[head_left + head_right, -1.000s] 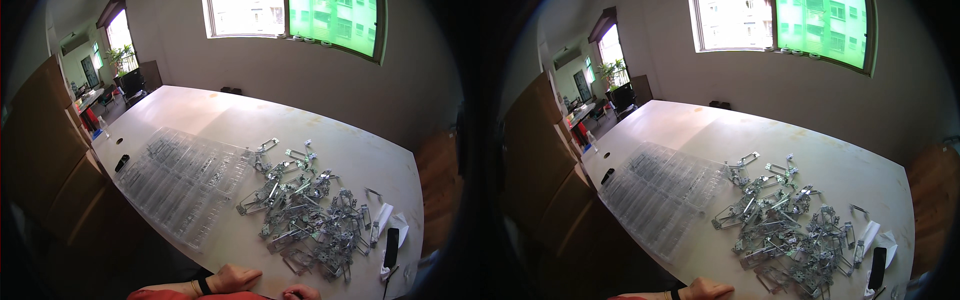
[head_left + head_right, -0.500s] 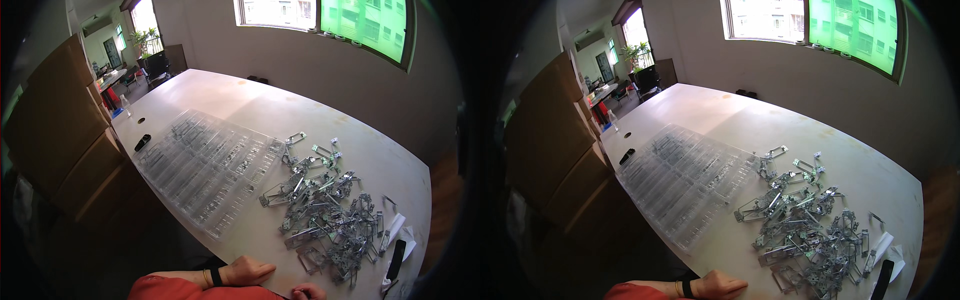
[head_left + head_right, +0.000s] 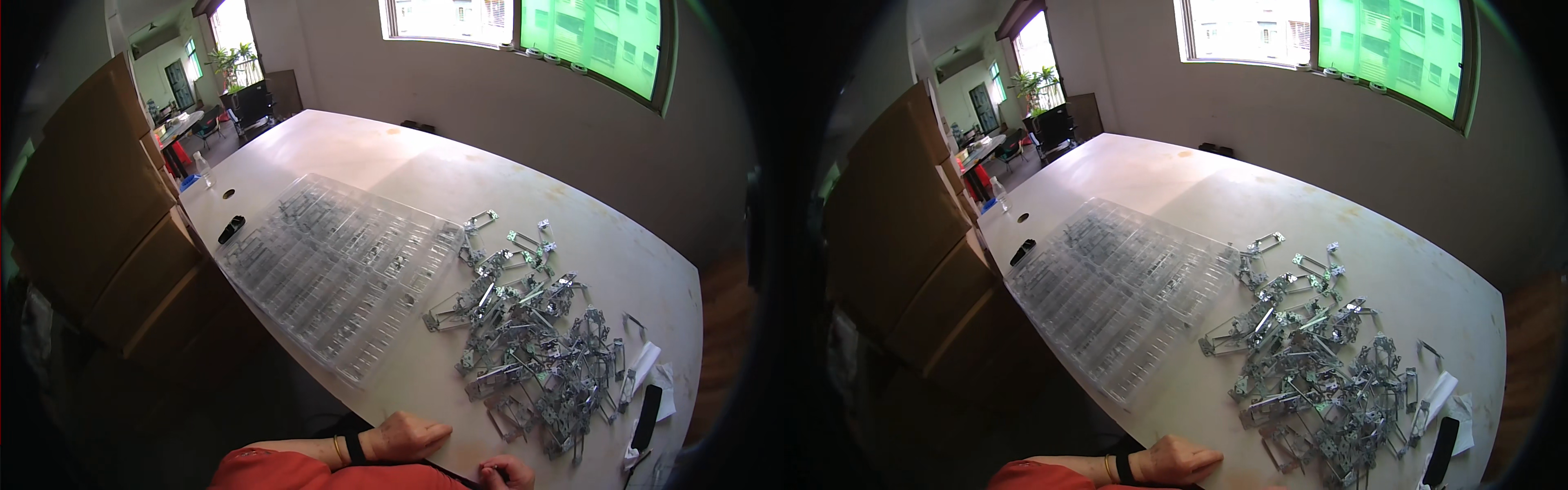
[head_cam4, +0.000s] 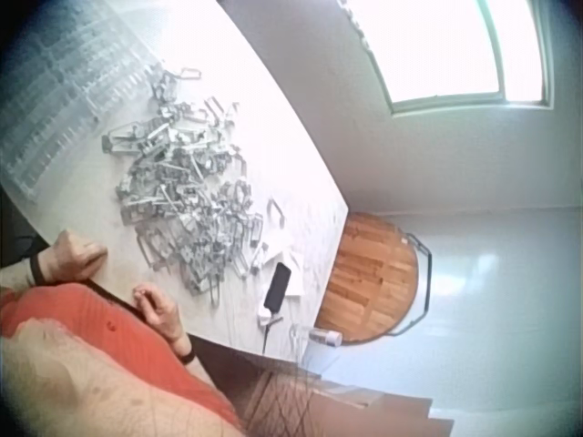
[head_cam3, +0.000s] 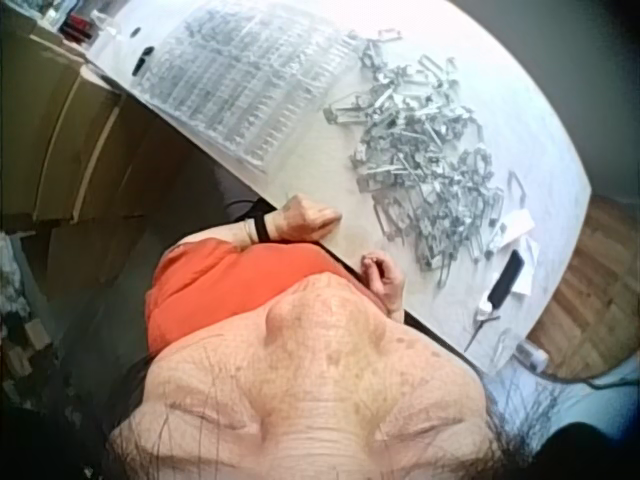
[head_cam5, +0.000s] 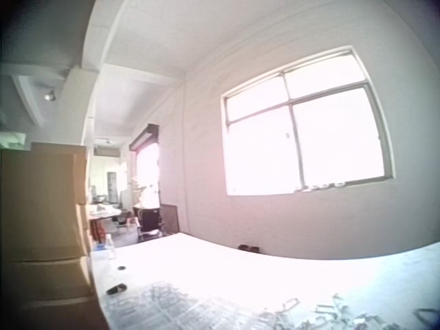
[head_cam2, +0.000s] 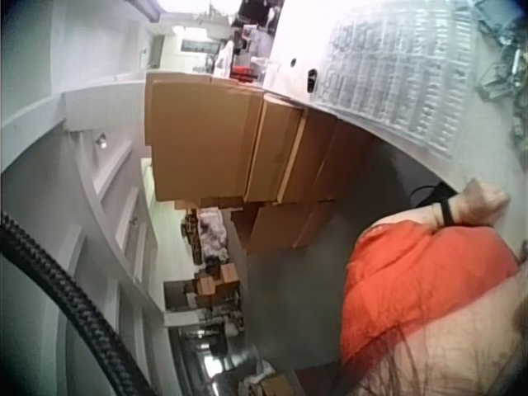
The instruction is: The person assembles small metal hardware pieces by hand, inserting a thin metal rod into two bracket-like components and placing the assembled units into a clear plastic organizer tray. The person repeatedly picks up parts from a pile on the table, aligns them, and inserts the rod before moving the finished assembly into the tray.
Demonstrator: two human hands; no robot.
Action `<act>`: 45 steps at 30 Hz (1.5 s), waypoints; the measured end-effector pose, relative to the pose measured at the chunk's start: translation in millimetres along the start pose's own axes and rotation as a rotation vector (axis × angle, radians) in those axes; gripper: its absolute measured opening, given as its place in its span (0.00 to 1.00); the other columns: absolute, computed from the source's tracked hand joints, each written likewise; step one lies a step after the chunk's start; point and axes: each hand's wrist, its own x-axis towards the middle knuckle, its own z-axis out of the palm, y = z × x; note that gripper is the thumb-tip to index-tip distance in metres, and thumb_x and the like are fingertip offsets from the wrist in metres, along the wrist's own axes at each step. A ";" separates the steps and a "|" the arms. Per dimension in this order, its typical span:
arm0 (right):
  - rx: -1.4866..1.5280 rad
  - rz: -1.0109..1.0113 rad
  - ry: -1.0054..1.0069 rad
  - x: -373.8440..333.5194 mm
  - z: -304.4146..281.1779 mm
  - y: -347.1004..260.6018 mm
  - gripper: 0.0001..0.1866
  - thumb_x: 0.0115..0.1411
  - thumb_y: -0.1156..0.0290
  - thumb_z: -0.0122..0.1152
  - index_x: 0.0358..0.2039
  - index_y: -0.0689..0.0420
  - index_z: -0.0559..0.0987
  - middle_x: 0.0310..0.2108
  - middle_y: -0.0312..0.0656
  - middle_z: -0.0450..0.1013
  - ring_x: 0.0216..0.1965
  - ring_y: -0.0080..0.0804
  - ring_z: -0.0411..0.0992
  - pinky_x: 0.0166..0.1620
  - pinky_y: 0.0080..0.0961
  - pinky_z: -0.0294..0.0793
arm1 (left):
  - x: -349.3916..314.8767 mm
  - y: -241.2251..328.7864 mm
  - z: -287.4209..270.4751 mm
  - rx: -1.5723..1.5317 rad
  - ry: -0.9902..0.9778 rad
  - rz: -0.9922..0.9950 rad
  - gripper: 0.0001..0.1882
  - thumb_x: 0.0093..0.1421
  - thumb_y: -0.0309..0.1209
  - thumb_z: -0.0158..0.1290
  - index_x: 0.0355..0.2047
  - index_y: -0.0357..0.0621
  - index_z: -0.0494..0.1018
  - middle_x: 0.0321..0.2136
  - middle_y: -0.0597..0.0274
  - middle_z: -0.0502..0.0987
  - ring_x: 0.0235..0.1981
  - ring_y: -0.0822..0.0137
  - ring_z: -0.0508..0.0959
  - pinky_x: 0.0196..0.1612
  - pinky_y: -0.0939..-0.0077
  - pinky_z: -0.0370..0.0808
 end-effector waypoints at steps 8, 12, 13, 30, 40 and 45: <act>-0.143 -0.143 0.009 4.2 -1.7 -6.2 0.04 0.75 0.78 0.65 0.47 0.58 0.83 0.29 0.34 0.77 0.27 0.20 0.73 0.32 0.22 0.74 | 4.7 4.5 0.6 0.000 0.051 -0.004 0.07 0.66 0.31 0.63 0.42 0.47 0.79 0.24 0.59 0.79 0.25 0.54 0.84 0.27 0.58 0.80; -0.163 -0.168 0.009 3.6 -3.1 -5.0 0.04 0.75 0.78 0.65 0.47 0.58 0.83 0.29 0.35 0.78 0.27 0.21 0.74 0.32 0.23 0.74 | 5.5 8.0 3.1 0.019 0.037 -0.050 0.08 0.66 0.30 0.62 0.44 0.47 0.78 0.27 0.59 0.79 0.26 0.53 0.84 0.27 0.58 0.80; -0.171 -0.171 0.013 3.5 -3.0 -6.1 0.04 0.74 0.78 0.65 0.47 0.58 0.83 0.29 0.36 0.78 0.28 0.21 0.74 0.32 0.23 0.75 | 5.9 9.3 3.9 0.032 0.030 -0.075 0.09 0.66 0.30 0.63 0.46 0.46 0.79 0.29 0.59 0.81 0.25 0.53 0.84 0.27 0.58 0.80; -0.124 -0.192 0.042 3.0 -6.1 -3.1 0.04 0.73 0.78 0.66 0.46 0.58 0.84 0.33 0.37 0.81 0.28 0.22 0.76 0.32 0.23 0.76 | 80.6 23.3 -17.4 0.118 -0.064 -0.260 0.40 0.64 0.33 0.66 0.73 0.36 0.64 0.73 0.31 0.63 0.55 0.34 0.84 0.52 0.53 0.86; -0.097 -0.179 0.042 2.7 -6.9 -7.4 0.03 0.73 0.79 0.66 0.45 0.58 0.84 0.31 0.36 0.79 0.28 0.22 0.75 0.32 0.24 0.75 | 95.0 6.0 -13.4 0.179 -0.214 -0.350 0.40 0.67 0.35 0.64 0.76 0.39 0.61 0.74 0.36 0.65 0.60 0.38 0.81 0.59 0.52 0.82; -0.141 -0.259 0.040 5.9 -8.1 -9.6 0.04 0.72 0.79 0.67 0.45 0.58 0.84 0.31 0.38 0.79 0.28 0.24 0.75 0.31 0.24 0.74 | 98.5 9.2 -13.6 0.184 -0.259 -0.351 0.40 0.67 0.34 0.64 0.75 0.40 0.61 0.71 0.44 0.69 0.55 0.41 0.82 0.56 0.52 0.82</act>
